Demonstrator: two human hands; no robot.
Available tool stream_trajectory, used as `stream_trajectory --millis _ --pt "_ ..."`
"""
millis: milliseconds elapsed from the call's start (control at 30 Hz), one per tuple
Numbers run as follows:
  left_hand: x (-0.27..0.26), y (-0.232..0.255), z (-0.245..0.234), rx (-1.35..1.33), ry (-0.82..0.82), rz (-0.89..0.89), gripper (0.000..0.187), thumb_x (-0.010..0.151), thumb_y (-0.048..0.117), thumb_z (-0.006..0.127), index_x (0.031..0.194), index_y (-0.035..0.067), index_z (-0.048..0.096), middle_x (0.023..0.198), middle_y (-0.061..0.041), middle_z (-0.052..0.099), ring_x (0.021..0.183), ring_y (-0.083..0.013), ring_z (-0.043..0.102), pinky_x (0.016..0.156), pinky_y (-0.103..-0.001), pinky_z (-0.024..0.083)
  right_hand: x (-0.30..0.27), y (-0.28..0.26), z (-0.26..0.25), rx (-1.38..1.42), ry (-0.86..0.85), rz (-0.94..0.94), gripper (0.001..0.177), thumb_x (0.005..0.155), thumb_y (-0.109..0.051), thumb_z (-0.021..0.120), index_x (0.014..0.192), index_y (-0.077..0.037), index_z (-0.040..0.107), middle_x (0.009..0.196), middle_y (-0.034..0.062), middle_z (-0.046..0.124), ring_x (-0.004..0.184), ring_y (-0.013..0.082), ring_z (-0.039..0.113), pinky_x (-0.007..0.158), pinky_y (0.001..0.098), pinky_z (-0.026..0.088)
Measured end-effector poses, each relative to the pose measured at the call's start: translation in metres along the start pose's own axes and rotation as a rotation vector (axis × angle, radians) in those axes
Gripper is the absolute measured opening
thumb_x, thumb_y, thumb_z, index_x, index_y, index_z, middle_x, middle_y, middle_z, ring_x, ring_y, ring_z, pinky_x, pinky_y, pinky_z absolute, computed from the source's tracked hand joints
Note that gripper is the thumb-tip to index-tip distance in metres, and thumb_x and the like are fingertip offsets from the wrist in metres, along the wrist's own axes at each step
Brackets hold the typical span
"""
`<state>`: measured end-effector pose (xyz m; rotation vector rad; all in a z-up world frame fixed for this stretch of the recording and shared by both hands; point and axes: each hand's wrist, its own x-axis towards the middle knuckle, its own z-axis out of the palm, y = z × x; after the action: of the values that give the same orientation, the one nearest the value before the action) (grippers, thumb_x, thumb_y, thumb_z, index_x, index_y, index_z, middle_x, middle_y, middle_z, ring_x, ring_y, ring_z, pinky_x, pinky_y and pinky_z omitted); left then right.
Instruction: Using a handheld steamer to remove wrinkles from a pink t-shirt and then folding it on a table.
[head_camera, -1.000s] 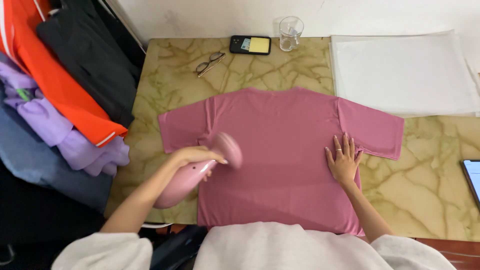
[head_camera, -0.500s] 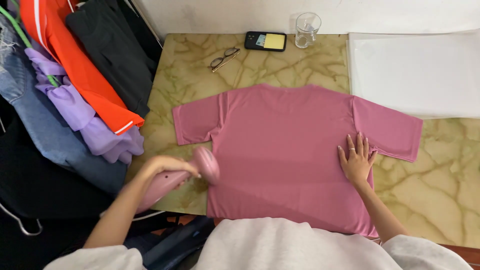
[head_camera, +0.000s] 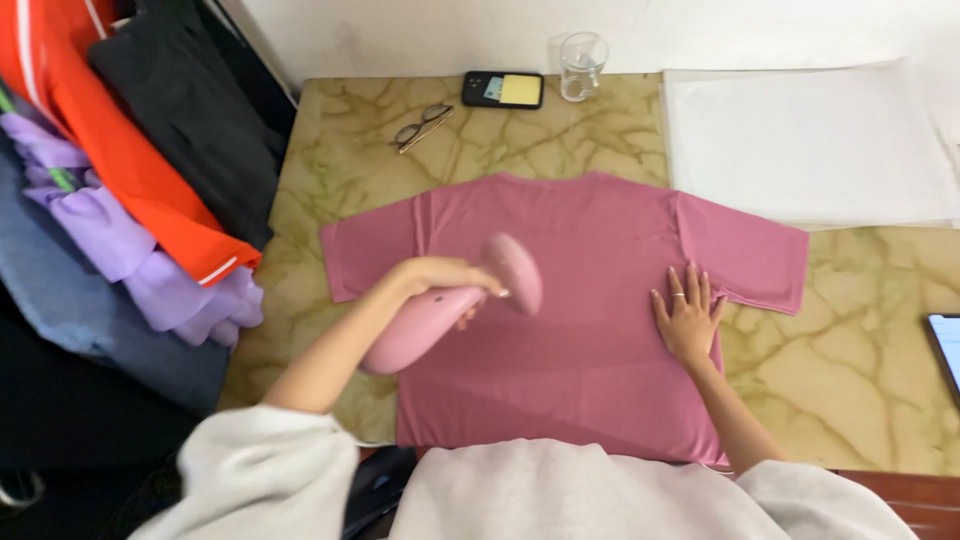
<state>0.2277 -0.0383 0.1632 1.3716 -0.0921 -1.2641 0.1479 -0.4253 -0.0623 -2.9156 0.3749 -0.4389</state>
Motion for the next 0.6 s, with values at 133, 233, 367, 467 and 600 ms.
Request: stream_trajectory --millis 133,233,367,467,600 --pt "0.100 0.012 0.002 0.212 0.158 -0.189 0.041 0.064 0.027 0.074 0.074 -0.007 0.055 0.058 -0.022 0.057 0.047 -0.0341 0.060 0.045 -0.048 0.053 0.001 -0.006 -0.007 -0.007 0.016 0.014 0.046 0.091 -0.042 0.037 0.133 -0.023 0.039 0.143 0.0062 0.030 0.133 0.0237 0.023 0.103 0.0570 0.017" --pt "0.110 0.020 0.004 0.148 0.190 -0.217 0.039 0.064 0.023 0.074 0.078 -0.007 0.053 0.060 -0.019 0.055 0.051 -0.0300 0.060 0.048 -0.048 0.055 0.001 -0.007 -0.011 -0.015 0.001 0.017 0.046 0.090 -0.043 0.037 0.133 -0.025 0.038 0.142 0.0059 0.031 0.133 0.0231 0.024 0.103 0.0564 0.017" --pt "0.104 0.009 -0.020 0.144 0.238 -0.298 0.042 0.066 0.029 0.072 0.080 -0.004 0.051 0.062 -0.016 0.055 0.054 -0.0301 0.061 0.050 -0.047 0.054 0.001 -0.004 -0.008 -0.002 -0.008 0.024 0.046 0.090 -0.043 0.037 0.133 -0.026 0.038 0.142 0.0047 0.031 0.133 0.0224 0.024 0.103 0.0566 0.018" --pt "0.046 0.013 -0.016 0.156 0.306 -0.298 0.036 0.068 0.028 0.066 0.081 -0.001 0.049 0.062 -0.009 0.050 0.058 -0.0196 0.059 0.056 -0.034 0.053 0.000 -0.003 -0.006 -0.002 0.001 0.007 0.047 0.090 -0.043 0.037 0.133 -0.026 0.038 0.142 0.0048 0.031 0.133 0.0227 0.024 0.103 0.0572 0.018" --pt "0.030 -0.057 -0.090 0.034 0.354 -0.366 0.039 0.065 0.037 0.070 0.076 0.004 0.053 0.062 -0.014 0.057 0.054 -0.0300 0.061 0.051 -0.042 0.053 0.000 0.000 -0.002 0.004 0.006 0.000 0.046 0.090 -0.043 0.037 0.133 -0.025 0.039 0.143 0.0054 0.031 0.133 0.0234 0.024 0.103 0.0581 0.017"
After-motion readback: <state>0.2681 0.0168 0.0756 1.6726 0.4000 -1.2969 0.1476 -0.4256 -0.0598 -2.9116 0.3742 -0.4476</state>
